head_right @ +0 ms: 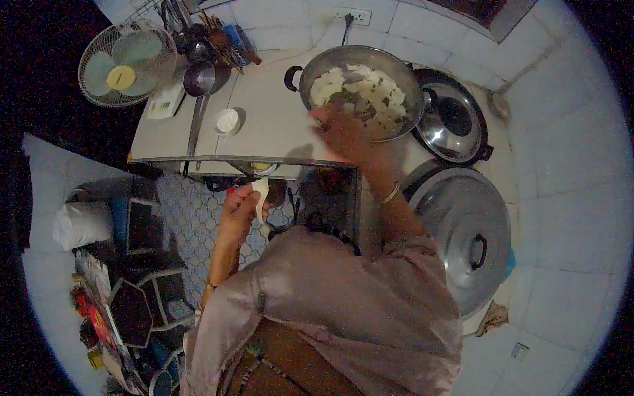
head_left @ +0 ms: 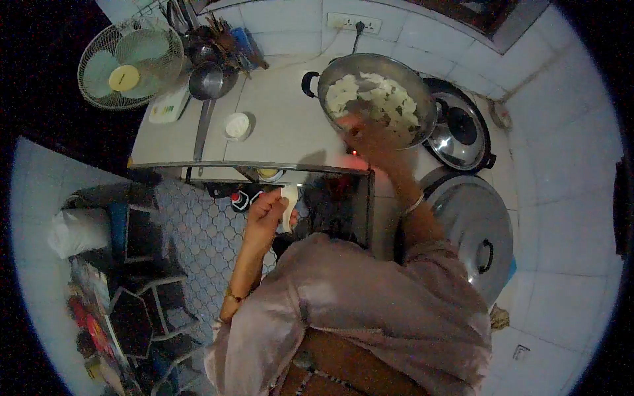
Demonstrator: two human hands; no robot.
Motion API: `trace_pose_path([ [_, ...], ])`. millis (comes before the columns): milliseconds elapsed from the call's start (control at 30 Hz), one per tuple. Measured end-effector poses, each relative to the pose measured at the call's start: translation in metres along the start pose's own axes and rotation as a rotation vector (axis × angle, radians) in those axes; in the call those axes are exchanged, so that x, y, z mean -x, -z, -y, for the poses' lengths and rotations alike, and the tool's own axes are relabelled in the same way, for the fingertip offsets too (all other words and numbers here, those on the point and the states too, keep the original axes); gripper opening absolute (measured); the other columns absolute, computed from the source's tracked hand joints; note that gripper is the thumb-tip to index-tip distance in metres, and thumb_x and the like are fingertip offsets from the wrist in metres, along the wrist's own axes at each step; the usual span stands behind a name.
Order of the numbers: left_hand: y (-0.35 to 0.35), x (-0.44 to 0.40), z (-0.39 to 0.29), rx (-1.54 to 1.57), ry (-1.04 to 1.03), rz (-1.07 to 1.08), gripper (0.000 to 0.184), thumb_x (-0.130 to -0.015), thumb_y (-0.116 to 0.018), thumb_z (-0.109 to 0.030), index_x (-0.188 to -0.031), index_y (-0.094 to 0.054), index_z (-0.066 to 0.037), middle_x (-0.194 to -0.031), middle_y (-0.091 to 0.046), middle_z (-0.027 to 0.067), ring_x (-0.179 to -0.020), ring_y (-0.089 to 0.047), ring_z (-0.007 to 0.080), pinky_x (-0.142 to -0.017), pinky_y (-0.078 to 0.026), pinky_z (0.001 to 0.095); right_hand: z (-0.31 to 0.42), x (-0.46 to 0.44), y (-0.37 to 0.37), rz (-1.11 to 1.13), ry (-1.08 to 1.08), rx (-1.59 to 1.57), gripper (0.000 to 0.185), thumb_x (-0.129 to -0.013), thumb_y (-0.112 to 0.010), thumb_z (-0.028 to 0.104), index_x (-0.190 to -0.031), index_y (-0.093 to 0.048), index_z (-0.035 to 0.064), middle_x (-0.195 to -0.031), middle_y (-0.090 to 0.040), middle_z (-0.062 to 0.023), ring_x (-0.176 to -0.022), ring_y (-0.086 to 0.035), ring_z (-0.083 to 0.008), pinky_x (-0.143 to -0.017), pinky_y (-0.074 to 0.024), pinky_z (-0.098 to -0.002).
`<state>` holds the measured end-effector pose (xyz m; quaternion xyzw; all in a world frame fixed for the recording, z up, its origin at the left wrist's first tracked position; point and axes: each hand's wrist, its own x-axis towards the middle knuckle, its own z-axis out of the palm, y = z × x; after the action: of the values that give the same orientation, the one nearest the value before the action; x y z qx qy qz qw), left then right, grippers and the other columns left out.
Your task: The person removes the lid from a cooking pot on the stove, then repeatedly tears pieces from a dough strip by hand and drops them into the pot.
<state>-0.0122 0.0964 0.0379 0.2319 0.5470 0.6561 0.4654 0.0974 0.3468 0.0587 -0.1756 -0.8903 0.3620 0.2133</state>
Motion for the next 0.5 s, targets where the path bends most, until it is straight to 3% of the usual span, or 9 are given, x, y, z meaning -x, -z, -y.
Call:
trace_pose_path([
  [33,-0.003,0.0,0.0,0.002,0.004,-0.001,0.022,-0.087,-0.046,-0.012,-0.104,-0.054,-0.001,-0.069,-0.057,0.0037,-0.054,-0.052,0.0084,-0.051,-0.044,0.02,0.003,0.009,-0.022,0.143,0.017,-0.273,0.028,-0.08,-0.057,0.024,-0.102,-0.055,0.0068,-0.091,-0.06,-0.0119,-0.085,-0.057,-0.0219,-0.077,-0.0443,-0.0305],
  [100,-0.009,-0.001,-0.005,-0.059,-0.076,-0.01,0.032,-0.087,-0.045,-0.009,-0.118,-0.046,-0.003,-0.076,-0.056,0.003,-0.058,-0.05,0.0064,-0.053,-0.041,0.0185,0.045,0.027,-0.045,0.4,0.123,-0.364,0.029,-0.083,-0.055,0.027,-0.099,-0.056,0.0031,-0.08,-0.061,-0.0087,-0.073,-0.058,-0.018,-0.069,-0.0448,-0.0302],
  [167,-0.002,-0.006,0.005,-0.138,-0.164,-0.015,0.035,-0.087,-0.045,-0.008,-0.122,-0.043,-0.004,-0.081,-0.055,0.0025,-0.06,-0.048,0.0057,-0.054,-0.039,0.0175,0.052,0.037,-0.077,0.637,-0.048,-0.723,0.029,-0.083,-0.055,0.025,-0.096,-0.057,-0.0007,-0.076,-0.06,-0.0066,-0.068,-0.056,-0.0142,-0.063,-0.045,-0.0295],
  [200,0.001,-0.007,0.008,-0.218,-0.251,-0.021,0.039,-0.087,-0.044,-0.007,-0.126,-0.039,-0.005,-0.085,-0.053,0.0021,-0.062,-0.046,0.0049,-0.055,-0.037,0.0165,0.06,0.04,-0.083,0.638,-0.044,-0.728,0.029,-0.083,-0.055,0.025,-0.096,-0.057,-0.0007,-0.076,-0.06,-0.0066,-0.068,-0.056,-0.0142,-0.063,-0.045,-0.0295],
  [267,0.005,-0.007,0.01,-0.196,-0.22,-0.031,0.04,-0.087,-0.045,-0.007,-0.127,-0.038,-0.005,-0.087,-0.052,0.0015,-0.063,-0.044,0.0047,-0.055,-0.036,0.016,0.072,0.045,-0.087,0.461,-0.287,-0.996,0.027,-0.084,-0.055,0.023,-0.094,-0.058,-0.0025,-0.072,-0.059,-0.0072,-0.062,-0.055,-0.012,-0.058,-0.0447,-0.0269],
  [400,0.006,-0.004,0.011,-0.204,-0.16,-0.054,0.04,-0.087,-0.045,-0.008,-0.126,-0.037,-0.004,-0.092,-0.052,0.0031,-0.066,-0.045,0.0041,-0.053,-0.037,0.0165,0.059,0.05,-0.1,0.41,-0.325,-1.018,0.027,-0.081,-0.059,0.021,-0.093,-0.058,-0.0029,-0.072,-0.059,-0.008,-0.061,-0.055,-0.0103,-0.056,-0.0443,-0.024],
  [467,-0.005,0.001,0.0,-0.148,-0.106,-0.055,0.034,-0.087,-0.046,-0.009,-0.12,-0.042,-0.002,-0.089,-0.054,0.0035,-0.065,-0.047,0.0042,-0.052,-0.038,0.0171,0.052,0.052,-0.101,0.195,-0.264,-0.657,0.026,-0.077,-0.062,0.021,-0.091,-0.059,-0.0009,-0.073,-0.06,-0.0086,-0.063,-0.057,-0.0118,-0.056,-0.0457,-0.0261],
  [500,-0.01,0.003,-0.006,-0.094,-0.054,-0.056,0.029,-0.087,-0.047,-0.01,-0.114,-0.048,-0.001,-0.085,-0.056,0.004,-0.064,-0.049,0.0043,-0.05,-0.04,0.0178,0.053,0.051,-0.097,0.196,-0.264,-0.658,0.026,-0.077,-0.062,0.021,-0.091,-0.059,-0.0009,-0.073,-0.06,-0.0086,-0.063,-0.057,-0.0118,-0.056,-0.0457,-0.0261],
])
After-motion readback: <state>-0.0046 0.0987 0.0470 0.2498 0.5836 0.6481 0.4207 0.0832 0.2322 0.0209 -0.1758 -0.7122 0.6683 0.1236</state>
